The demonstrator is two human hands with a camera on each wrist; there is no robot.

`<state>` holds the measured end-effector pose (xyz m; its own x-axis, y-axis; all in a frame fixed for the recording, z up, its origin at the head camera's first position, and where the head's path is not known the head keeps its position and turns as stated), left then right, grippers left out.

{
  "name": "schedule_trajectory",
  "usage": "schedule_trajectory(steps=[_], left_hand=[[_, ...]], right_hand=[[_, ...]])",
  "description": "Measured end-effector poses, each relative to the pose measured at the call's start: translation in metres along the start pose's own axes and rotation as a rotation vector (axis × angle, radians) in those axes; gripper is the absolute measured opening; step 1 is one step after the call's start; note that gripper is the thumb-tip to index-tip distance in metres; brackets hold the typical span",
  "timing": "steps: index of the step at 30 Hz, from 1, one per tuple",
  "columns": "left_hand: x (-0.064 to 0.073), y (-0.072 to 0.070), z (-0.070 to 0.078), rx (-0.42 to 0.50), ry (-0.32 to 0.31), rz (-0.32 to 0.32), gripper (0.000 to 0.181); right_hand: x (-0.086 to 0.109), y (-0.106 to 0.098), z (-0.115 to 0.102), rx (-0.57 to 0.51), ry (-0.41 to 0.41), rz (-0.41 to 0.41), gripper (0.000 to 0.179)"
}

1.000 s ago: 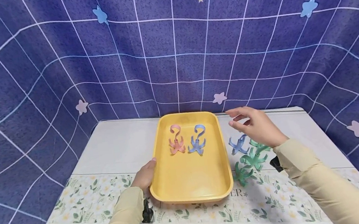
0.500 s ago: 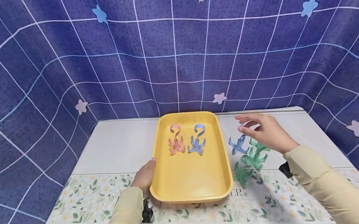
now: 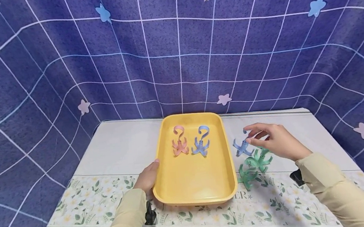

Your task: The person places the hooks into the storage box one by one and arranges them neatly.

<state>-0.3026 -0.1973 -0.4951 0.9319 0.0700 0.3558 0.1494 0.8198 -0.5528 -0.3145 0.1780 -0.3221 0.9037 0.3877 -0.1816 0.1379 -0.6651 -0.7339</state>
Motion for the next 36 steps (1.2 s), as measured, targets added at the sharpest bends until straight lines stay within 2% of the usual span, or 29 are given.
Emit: schedule_trajectory(steps=[10, 17, 22, 24, 36], left_hand=[[0.002, 0.0, 0.002, 0.019, 0.005, -0.008, 0.07], [0.002, 0.0, 0.002, 0.026, 0.008, -0.009, 0.07], [0.003, 0.002, -0.001, 0.064, -0.001, -0.029, 0.069], [0.003, 0.003, -0.002, 0.089, -0.006, -0.043, 0.069], [0.005, 0.003, -0.001, 0.103, -0.016, -0.045, 0.069]], right_hand=[[0.008, 0.001, 0.01, 0.0, 0.004, 0.024, 0.037], [0.017, 0.014, 0.015, -0.036, 0.013, -0.071, 0.04], [0.02, 0.021, 0.018, -0.047, 0.009, -0.13, 0.044], [0.022, 0.023, 0.02, -0.049, 0.017, -0.142, 0.046], [0.03, 0.032, 0.026, -0.075, 0.026, -0.171, 0.047]])
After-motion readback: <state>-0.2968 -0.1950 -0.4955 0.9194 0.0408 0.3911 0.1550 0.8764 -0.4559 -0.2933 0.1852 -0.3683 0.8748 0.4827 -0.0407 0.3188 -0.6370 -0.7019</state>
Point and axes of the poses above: each hand's wrist, its own x-axis away from the middle knuckle, its own y-axis out of the palm, z = x × y, the point moved 10 cm from there along -x, towards the middle knuckle, and after that the axes turned 3 degrees about -x, right-handed, at the moved point
